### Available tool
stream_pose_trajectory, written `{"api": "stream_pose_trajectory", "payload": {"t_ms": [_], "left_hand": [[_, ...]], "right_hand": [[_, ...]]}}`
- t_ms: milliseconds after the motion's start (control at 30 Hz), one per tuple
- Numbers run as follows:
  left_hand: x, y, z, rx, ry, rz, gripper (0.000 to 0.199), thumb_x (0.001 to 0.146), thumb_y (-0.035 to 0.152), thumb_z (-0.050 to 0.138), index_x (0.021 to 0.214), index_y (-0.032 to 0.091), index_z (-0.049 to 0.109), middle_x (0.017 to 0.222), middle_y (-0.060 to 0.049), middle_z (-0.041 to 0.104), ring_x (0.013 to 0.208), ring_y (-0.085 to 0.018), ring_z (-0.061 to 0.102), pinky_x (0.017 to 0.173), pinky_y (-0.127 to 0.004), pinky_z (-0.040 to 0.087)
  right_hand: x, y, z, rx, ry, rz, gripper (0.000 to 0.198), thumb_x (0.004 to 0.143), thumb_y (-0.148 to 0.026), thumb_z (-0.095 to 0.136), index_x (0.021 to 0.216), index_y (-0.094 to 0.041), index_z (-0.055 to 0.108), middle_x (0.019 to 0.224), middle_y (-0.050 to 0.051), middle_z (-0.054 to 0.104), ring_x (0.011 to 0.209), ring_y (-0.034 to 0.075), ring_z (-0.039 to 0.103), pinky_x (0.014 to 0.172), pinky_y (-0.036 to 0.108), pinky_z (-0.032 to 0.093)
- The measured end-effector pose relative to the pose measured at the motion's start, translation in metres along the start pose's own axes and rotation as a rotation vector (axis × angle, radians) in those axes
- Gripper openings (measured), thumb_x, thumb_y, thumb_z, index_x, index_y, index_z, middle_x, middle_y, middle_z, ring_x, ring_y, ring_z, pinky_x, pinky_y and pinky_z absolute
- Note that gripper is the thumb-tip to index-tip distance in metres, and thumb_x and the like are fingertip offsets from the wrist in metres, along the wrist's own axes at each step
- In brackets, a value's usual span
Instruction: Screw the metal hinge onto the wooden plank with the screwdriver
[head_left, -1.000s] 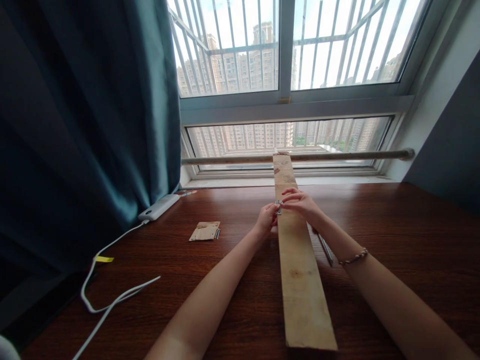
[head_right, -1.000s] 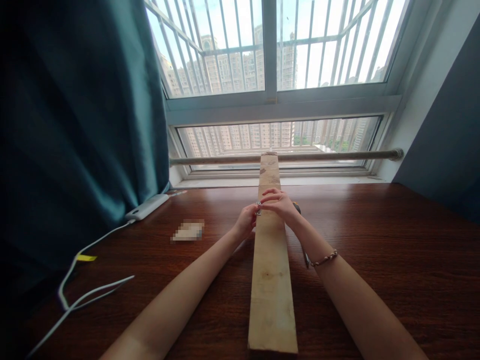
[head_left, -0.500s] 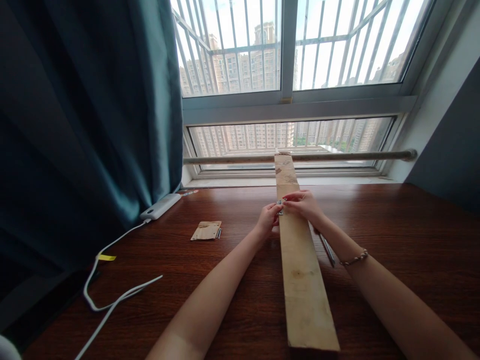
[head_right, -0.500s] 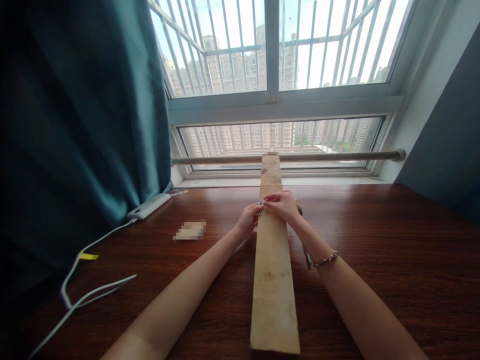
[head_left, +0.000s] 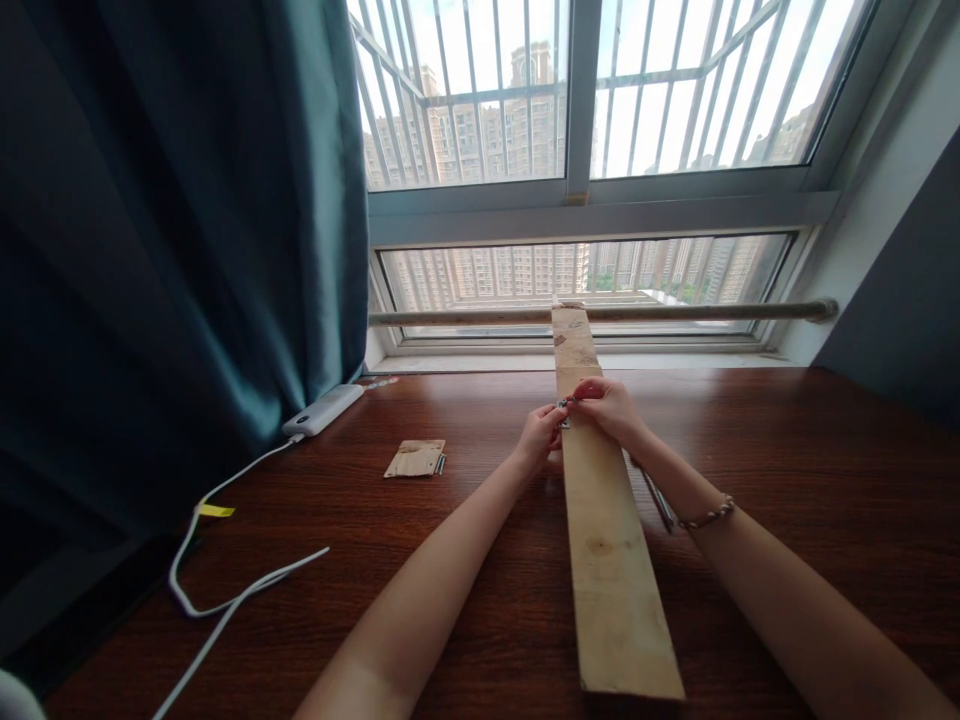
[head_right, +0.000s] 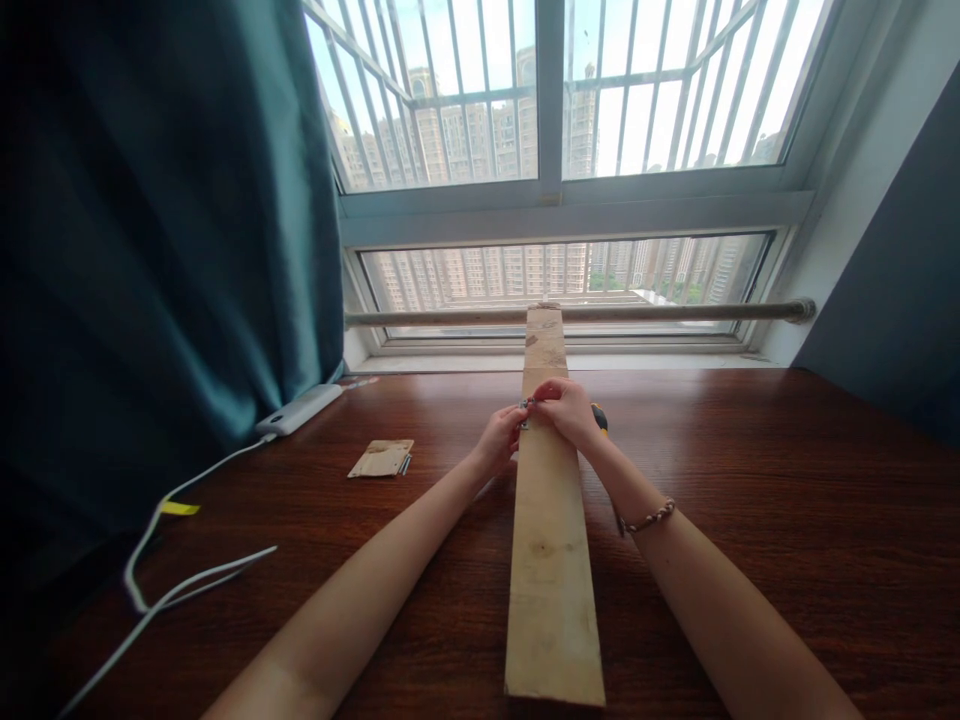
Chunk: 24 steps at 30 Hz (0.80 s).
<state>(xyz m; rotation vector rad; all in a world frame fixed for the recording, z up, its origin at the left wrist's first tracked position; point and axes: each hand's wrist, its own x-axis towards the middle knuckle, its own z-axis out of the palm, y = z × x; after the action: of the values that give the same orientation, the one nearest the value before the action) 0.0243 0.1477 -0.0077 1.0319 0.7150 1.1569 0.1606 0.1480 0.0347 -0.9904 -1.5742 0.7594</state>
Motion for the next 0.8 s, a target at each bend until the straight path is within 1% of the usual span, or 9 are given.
{"api": "stream_pose_trajectory", "payload": {"t_ms": [200, 400, 600, 667, 800], "left_hand": [[0.0, 0.0, 0.0, 0.029, -0.01, 0.023, 0.022, 0.066, 0.034, 0.061, 0.075, 0.015, 0.056, 0.047, 0.008, 0.036, 0.033, -0.003, 0.025, 0.032, -0.02, 0.011], [-0.002, 0.002, 0.002, 0.018, -0.012, 0.031, 0.025, 0.064, 0.035, 0.064, 0.075, 0.014, 0.057, 0.048, 0.008, 0.035, 0.035, -0.002, 0.025, 0.034, -0.019, 0.012], [-0.002, 0.003, 0.002, 0.022, -0.009, 0.005, 0.031, 0.061, 0.037, 0.067, 0.079, 0.013, 0.059, 0.049, 0.007, 0.038, 0.036, -0.002, 0.027, 0.034, -0.019, 0.013], [-0.002, 0.004, 0.002, 0.023, -0.003, -0.018, 0.034, 0.059, 0.037, 0.069, 0.081, 0.013, 0.06, 0.05, 0.007, 0.04, 0.036, -0.002, 0.03, 0.035, -0.018, 0.015], [-0.005, 0.012, 0.002, 0.042, -0.004, -0.08, 0.039, 0.055, 0.037, 0.072, 0.084, 0.013, 0.061, 0.052, 0.005, 0.047, 0.04, -0.004, 0.04, 0.039, -0.018, 0.025]], "right_hand": [[0.003, -0.004, 0.0, 0.096, -0.059, 0.07, 0.019, 0.055, -0.03, 0.071, 0.062, -0.017, 0.059, 0.069, 0.004, 0.068, 0.068, 0.019, 0.064, 0.062, 0.028, 0.049], [0.002, -0.009, 0.0, 0.13, -0.052, 0.075, 0.019, 0.054, -0.029, 0.072, 0.062, -0.016, 0.061, 0.067, 0.003, 0.067, 0.064, 0.016, 0.062, 0.06, 0.026, 0.047], [0.002, -0.009, -0.001, 0.12, -0.067, 0.069, 0.017, 0.055, -0.025, 0.071, 0.065, -0.016, 0.061, 0.067, 0.002, 0.067, 0.064, 0.015, 0.061, 0.061, 0.025, 0.046], [0.002, -0.009, -0.002, 0.114, -0.08, 0.072, 0.017, 0.055, -0.025, 0.071, 0.065, -0.016, 0.061, 0.067, 0.002, 0.067, 0.064, 0.015, 0.061, 0.061, 0.025, 0.046], [0.002, -0.008, -0.002, 0.109, -0.08, 0.081, 0.017, 0.054, -0.026, 0.071, 0.063, -0.016, 0.061, 0.064, 0.001, 0.066, 0.063, 0.015, 0.061, 0.06, 0.024, 0.046]]}}
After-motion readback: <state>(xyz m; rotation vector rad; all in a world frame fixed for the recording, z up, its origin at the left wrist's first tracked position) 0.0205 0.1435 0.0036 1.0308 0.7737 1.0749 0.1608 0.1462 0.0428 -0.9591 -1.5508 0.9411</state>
